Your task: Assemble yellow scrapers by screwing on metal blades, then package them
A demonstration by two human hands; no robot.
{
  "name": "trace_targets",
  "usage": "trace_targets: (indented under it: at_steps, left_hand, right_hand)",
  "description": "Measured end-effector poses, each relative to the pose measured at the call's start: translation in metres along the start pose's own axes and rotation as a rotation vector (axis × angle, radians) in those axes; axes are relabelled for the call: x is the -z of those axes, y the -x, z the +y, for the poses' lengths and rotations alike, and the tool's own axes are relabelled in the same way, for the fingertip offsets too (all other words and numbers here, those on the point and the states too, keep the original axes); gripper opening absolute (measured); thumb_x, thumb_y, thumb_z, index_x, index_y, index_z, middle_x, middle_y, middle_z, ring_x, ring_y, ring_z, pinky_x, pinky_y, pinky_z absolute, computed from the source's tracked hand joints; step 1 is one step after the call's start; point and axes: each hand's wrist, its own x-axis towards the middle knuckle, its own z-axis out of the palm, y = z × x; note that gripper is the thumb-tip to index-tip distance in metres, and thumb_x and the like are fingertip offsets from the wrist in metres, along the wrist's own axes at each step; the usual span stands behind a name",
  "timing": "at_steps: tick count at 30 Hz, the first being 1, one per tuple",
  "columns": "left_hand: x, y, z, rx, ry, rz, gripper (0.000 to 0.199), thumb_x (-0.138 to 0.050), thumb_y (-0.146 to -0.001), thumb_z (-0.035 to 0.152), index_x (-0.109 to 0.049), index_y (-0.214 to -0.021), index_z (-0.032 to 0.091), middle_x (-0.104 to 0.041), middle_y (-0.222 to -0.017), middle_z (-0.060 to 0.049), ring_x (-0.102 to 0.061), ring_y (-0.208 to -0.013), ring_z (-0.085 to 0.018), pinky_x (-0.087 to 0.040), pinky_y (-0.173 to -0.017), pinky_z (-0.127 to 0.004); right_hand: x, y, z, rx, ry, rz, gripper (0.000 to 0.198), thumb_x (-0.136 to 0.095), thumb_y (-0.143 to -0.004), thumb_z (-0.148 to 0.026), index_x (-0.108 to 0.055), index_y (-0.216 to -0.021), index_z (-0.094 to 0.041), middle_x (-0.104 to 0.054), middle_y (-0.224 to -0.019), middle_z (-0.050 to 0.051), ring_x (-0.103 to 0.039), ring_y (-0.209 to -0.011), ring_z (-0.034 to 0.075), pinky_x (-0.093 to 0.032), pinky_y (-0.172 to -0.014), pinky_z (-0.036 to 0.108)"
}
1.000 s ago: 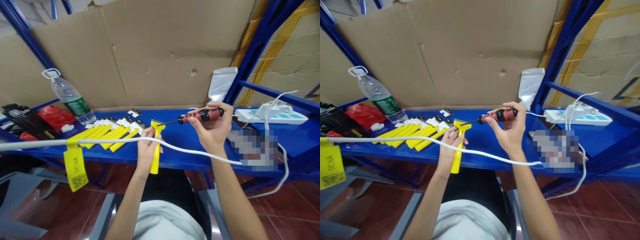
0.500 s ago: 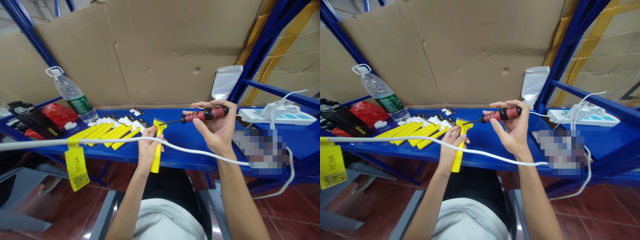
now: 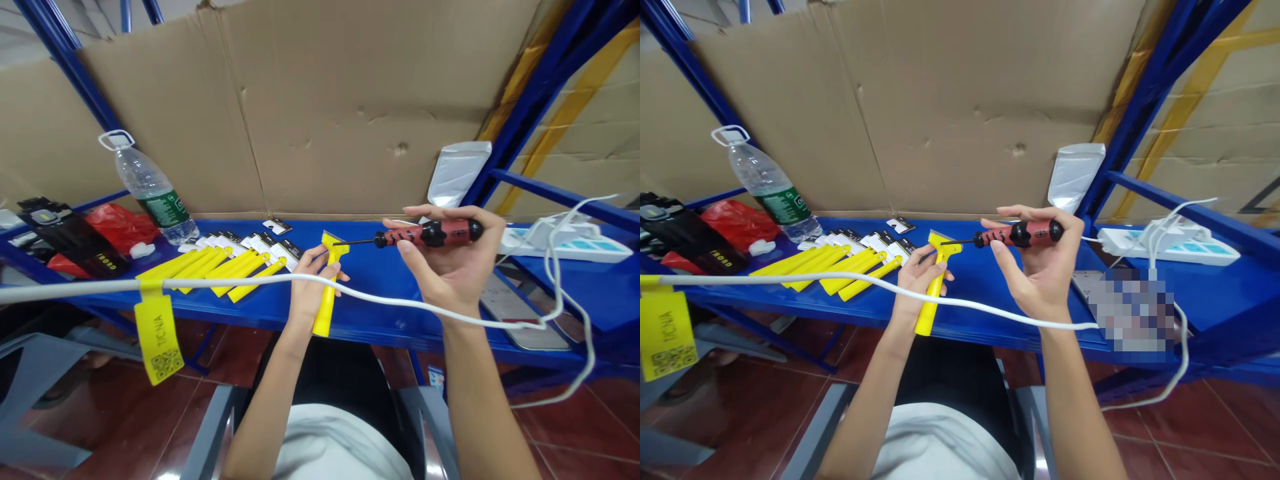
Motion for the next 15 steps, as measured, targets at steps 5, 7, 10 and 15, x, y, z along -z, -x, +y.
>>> trace_targets:
  at_steps: [5,7,10,15]
  left_hand:
    - [0.000,0.007,-0.003,0.035,-0.051,-0.068,0.056,-0.095,-0.080,0.034,-0.065,-0.126,0.020,-0.077,-0.133,-0.014,-0.079,-0.068,-0.016,-0.056,-0.048,-0.023]
    - [0.004,0.010,-0.006,0.054,-0.072,-0.106,0.058,-0.095,-0.082,0.038,-0.064,-0.127,0.020,-0.078,-0.126,-0.012,-0.079,-0.069,-0.017,-0.057,-0.047,-0.023]
    - [0.010,0.011,-0.009,0.071,-0.087,-0.125,0.058,-0.095,-0.083,0.040,-0.061,-0.126,0.021,-0.078,-0.110,-0.006,-0.076,-0.069,-0.016,-0.057,-0.047,-0.022]
    - [0.014,0.006,-0.012,0.044,-0.078,-0.065,0.060,-0.096,-0.080,0.040,-0.057,-0.123,0.022,-0.077,-0.102,-0.004,-0.075,-0.064,-0.015,-0.055,-0.047,-0.022]
  right_hand:
    - [0.012,-0.004,0.001,0.097,0.190,0.109,0.071,-0.111,-0.068,-0.024,-0.068,-0.124,-0.032,-0.070,-0.114,0.003,-0.083,-0.087,0.027,-0.075,-0.091,0.052]
    - [0.014,-0.005,0.003,0.089,0.199,0.063,0.067,-0.108,-0.072,-0.022,-0.068,-0.125,-0.032,-0.069,-0.114,0.002,-0.083,-0.083,0.025,-0.075,-0.088,0.049]
    - [0.014,-0.003,0.006,0.025,0.075,-0.100,0.061,-0.098,-0.084,-0.020,-0.061,-0.131,-0.032,-0.075,-0.117,0.003,-0.086,-0.096,0.027,-0.075,-0.093,0.050]
    - [0.009,0.000,0.008,-0.076,-0.006,-0.146,0.055,-0.092,-0.093,-0.024,-0.058,-0.135,-0.032,-0.079,-0.132,0.008,-0.087,-0.108,0.028,-0.075,-0.100,0.052]
